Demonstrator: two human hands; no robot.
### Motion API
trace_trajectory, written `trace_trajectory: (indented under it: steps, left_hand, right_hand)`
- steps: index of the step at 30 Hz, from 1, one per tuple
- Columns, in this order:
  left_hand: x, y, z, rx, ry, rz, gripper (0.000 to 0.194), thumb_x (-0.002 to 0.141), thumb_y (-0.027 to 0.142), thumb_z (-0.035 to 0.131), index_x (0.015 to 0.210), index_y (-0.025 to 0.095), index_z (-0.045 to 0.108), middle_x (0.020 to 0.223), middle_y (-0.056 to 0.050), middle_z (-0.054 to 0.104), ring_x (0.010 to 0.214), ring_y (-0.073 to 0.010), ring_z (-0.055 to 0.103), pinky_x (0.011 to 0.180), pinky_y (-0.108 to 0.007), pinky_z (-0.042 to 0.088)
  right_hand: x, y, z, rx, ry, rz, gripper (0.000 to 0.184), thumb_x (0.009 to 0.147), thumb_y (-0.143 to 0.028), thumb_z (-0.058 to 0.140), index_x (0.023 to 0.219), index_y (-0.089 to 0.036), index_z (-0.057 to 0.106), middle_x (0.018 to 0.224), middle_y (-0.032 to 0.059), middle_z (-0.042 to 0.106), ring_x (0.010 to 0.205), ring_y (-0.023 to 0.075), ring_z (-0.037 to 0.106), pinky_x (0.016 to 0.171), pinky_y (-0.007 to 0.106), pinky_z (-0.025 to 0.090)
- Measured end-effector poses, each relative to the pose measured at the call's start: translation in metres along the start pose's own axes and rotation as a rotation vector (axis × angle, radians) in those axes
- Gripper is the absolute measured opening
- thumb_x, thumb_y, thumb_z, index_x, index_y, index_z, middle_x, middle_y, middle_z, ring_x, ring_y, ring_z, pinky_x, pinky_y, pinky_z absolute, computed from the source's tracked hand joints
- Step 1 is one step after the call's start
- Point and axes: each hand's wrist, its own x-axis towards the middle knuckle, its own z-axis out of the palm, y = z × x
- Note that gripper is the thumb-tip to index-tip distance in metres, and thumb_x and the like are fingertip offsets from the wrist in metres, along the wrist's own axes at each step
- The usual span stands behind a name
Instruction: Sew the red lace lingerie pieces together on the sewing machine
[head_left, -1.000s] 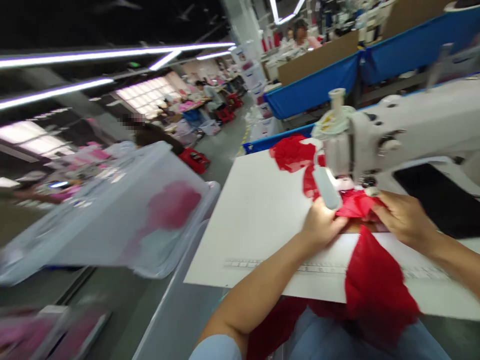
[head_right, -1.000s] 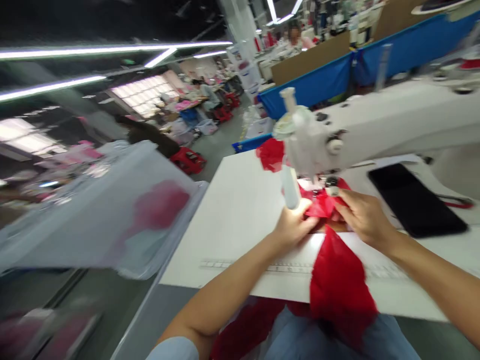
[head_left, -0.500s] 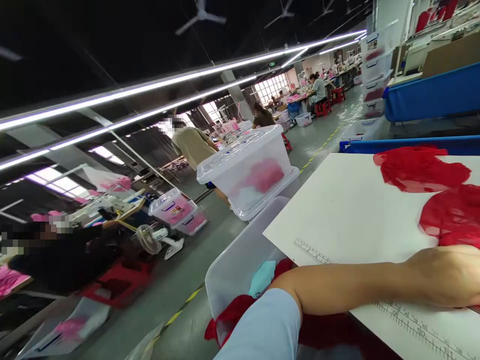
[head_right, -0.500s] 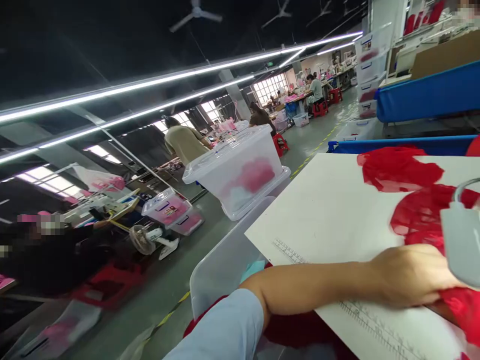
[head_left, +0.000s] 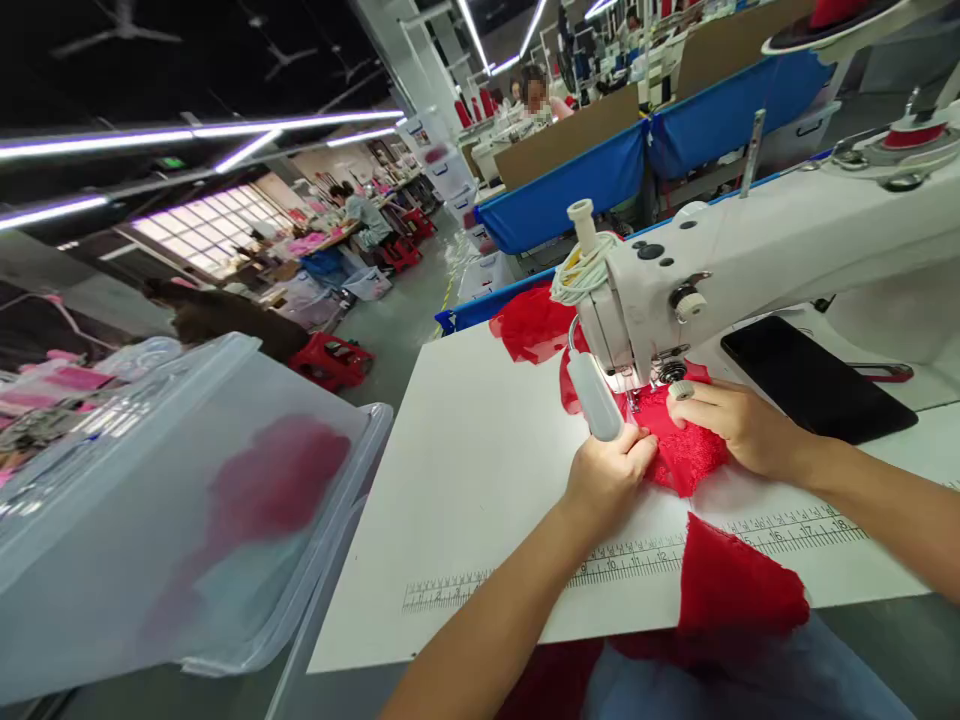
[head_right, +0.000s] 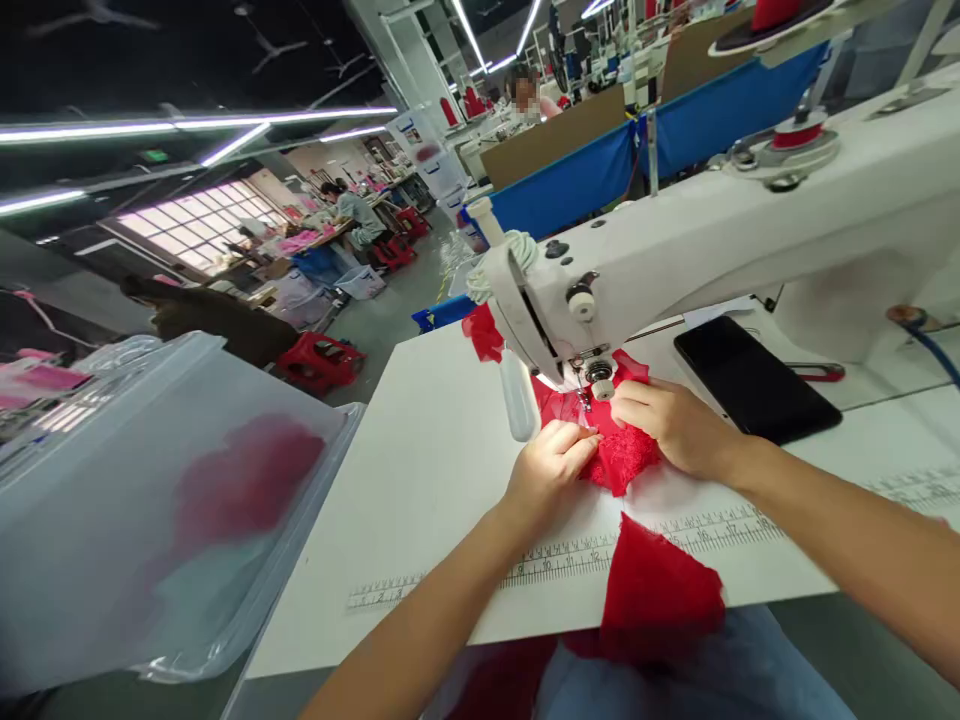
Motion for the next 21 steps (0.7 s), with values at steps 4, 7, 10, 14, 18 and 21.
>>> trace_trajectory:
  steps: [4, 7, 10, 14, 18, 21]
  left_hand:
    - [-0.004, 0.004, -0.014, -0.079, -0.054, 0.014, 0.027, 0.099, 0.017, 0.042, 0.109, 0.014, 0.066, 0.110, -0.011, 0.070, 0.084, -0.0184, 0.064, 0.070, -0.030, 0.056]
    - [-0.004, 0.005, -0.029, -0.152, -0.130, 0.042, 0.034, 0.099, 0.030, 0.044, 0.117, 0.010, 0.065, 0.122, -0.016, 0.067, 0.096, -0.0234, 0.065, 0.078, -0.036, 0.058]
    - [-0.004, 0.006, -0.038, -0.157, -0.180, 0.040, 0.056, 0.102, 0.051, 0.035, 0.123, 0.007, 0.064, 0.131, -0.022, 0.062, 0.102, -0.0278, 0.064, 0.083, -0.042, 0.058]
    - [-0.007, 0.005, -0.039, -0.120, -0.194, 0.032, 0.081, 0.098, 0.066, 0.017, 0.127, 0.007, 0.064, 0.137, -0.026, 0.058, 0.102, -0.0302, 0.064, 0.083, -0.046, 0.057]
    - [-0.010, 0.005, -0.034, -0.100, -0.163, 0.028, 0.085, 0.096, 0.069, 0.016, 0.127, 0.006, 0.065, 0.134, -0.027, 0.060, 0.100, -0.0309, 0.062, 0.081, -0.046, 0.056]
    - [-0.010, 0.005, -0.032, -0.088, -0.140, 0.030, 0.085, 0.096, 0.068, 0.016, 0.126, 0.007, 0.066, 0.132, -0.027, 0.061, 0.099, -0.0298, 0.062, 0.081, -0.044, 0.056]
  right_hand:
    - [-0.003, 0.001, 0.002, -0.020, 0.069, -0.066, 0.035, 0.103, -0.018, 0.033, 0.075, -0.021, 0.054, 0.074, 0.0018, 0.057, 0.066, 0.0145, 0.051, 0.061, 0.027, 0.044]
    - [-0.007, 0.005, 0.003, -0.025, 0.063, -0.069, 0.031, 0.102, -0.016, 0.035, 0.078, -0.020, 0.056, 0.076, 0.0025, 0.059, 0.069, 0.0152, 0.053, 0.064, 0.027, 0.046]
    - [-0.007, 0.006, 0.003, -0.038, 0.040, -0.063, 0.030, 0.101, -0.015, 0.036, 0.080, -0.020, 0.057, 0.078, 0.0034, 0.060, 0.071, 0.0160, 0.054, 0.065, 0.028, 0.047]
    - [-0.007, 0.006, 0.003, -0.027, 0.030, -0.056, 0.030, 0.101, -0.016, 0.036, 0.084, -0.020, 0.060, 0.081, 0.0045, 0.063, 0.074, 0.0172, 0.056, 0.067, 0.029, 0.048]
    - [-0.007, 0.005, 0.002, -0.040, 0.016, -0.040, 0.033, 0.101, -0.015, 0.034, 0.081, -0.020, 0.060, 0.081, 0.0050, 0.063, 0.073, 0.0176, 0.056, 0.065, 0.030, 0.047]
    - [-0.007, 0.005, 0.003, -0.058, 0.020, -0.044, 0.033, 0.101, -0.015, 0.034, 0.079, -0.020, 0.059, 0.078, 0.0044, 0.061, 0.070, 0.0171, 0.054, 0.063, 0.030, 0.046]
